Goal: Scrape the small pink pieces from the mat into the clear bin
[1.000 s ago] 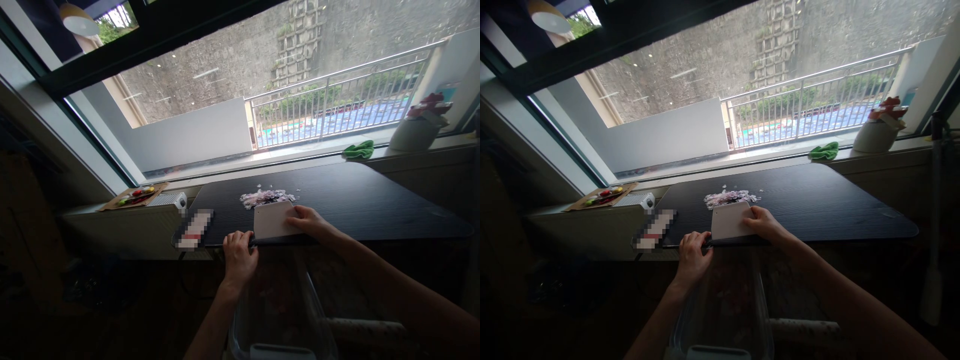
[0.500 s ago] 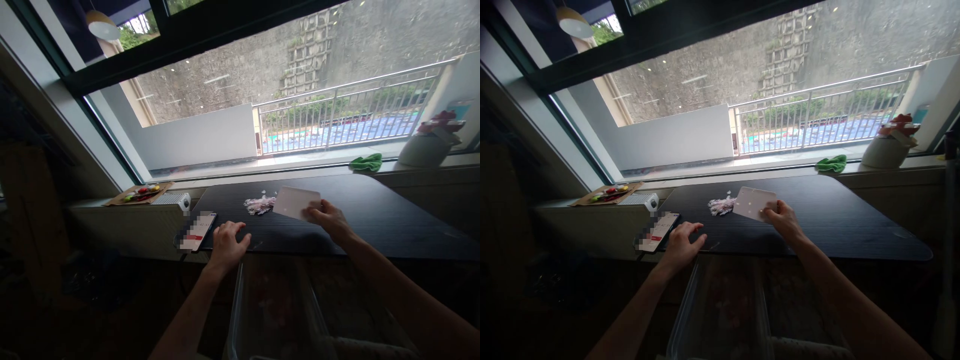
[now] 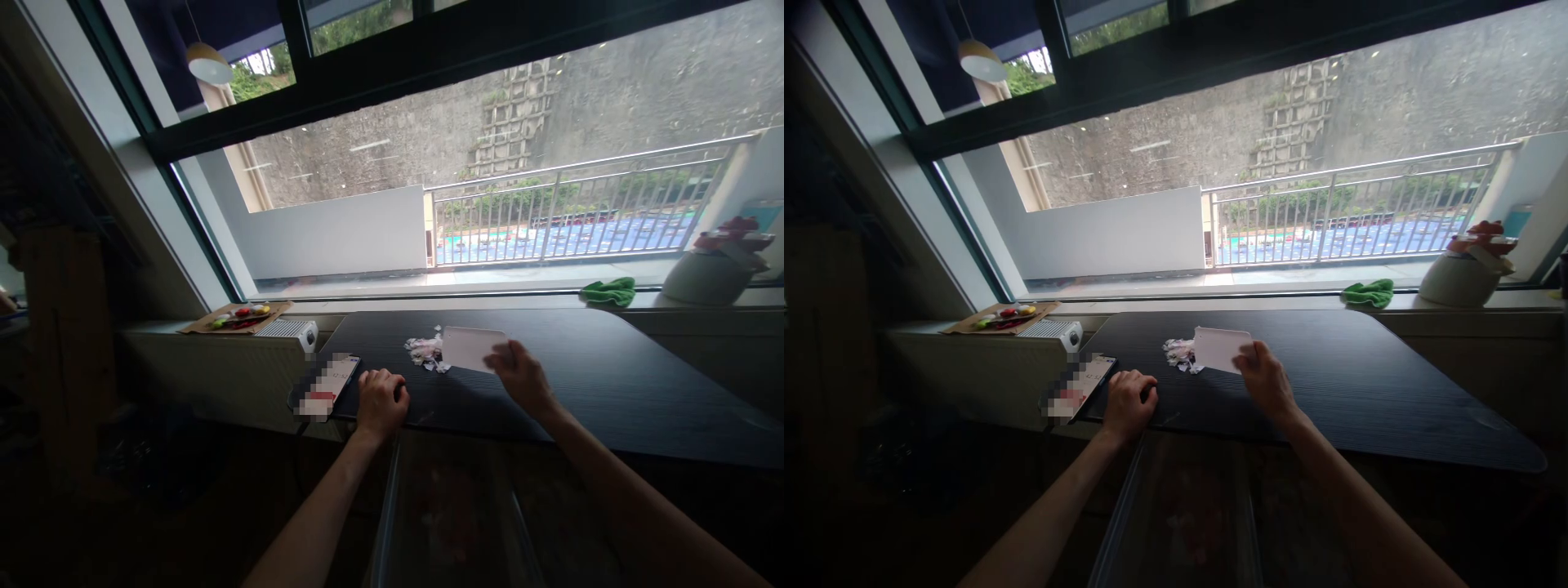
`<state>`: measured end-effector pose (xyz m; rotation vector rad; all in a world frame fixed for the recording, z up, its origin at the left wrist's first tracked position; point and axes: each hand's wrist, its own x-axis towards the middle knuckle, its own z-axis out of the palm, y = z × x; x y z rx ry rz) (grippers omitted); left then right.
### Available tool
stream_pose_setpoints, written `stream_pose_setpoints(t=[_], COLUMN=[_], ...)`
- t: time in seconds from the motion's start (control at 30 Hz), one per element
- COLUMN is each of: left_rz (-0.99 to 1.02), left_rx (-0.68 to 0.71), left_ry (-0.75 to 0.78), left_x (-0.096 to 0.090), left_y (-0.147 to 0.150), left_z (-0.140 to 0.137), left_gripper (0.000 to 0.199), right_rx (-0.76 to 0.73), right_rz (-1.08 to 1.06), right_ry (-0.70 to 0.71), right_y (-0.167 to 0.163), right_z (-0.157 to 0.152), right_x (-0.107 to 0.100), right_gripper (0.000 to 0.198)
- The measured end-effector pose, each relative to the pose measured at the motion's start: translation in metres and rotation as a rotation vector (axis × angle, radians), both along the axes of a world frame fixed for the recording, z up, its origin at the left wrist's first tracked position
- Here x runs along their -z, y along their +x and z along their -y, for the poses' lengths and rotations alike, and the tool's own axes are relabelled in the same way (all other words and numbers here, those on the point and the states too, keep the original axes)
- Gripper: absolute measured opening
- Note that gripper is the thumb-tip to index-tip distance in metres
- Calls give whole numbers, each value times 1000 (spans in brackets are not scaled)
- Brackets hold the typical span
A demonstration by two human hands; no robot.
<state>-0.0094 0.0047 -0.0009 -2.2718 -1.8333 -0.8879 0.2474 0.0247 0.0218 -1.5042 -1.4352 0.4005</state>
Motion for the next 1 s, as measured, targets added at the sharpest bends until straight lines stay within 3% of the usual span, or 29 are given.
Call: stream_pose_setpoints(t=[0.2,0.67,0.83,1.0], left_rz=[-26,-38,-32,-35], left_rx=[-23,-40,-39,-42], left_ry=[14,-16,-15,-30], left_x=[-1,-4,-4,-6], left_y=[1,2,2,3], left_z=[0,1,1,2], left_gripper=[17,20,19,20], right_rx=[-25,-46,29,-32], right_rz=[-211,-129,-197,-216], right_ry=[26,-28,-41,-83], right_y=[10,3,3,3], right_z=[5,8,7,8], right_x=[11,11,9,5], right_gripper=[31,27,26,25])
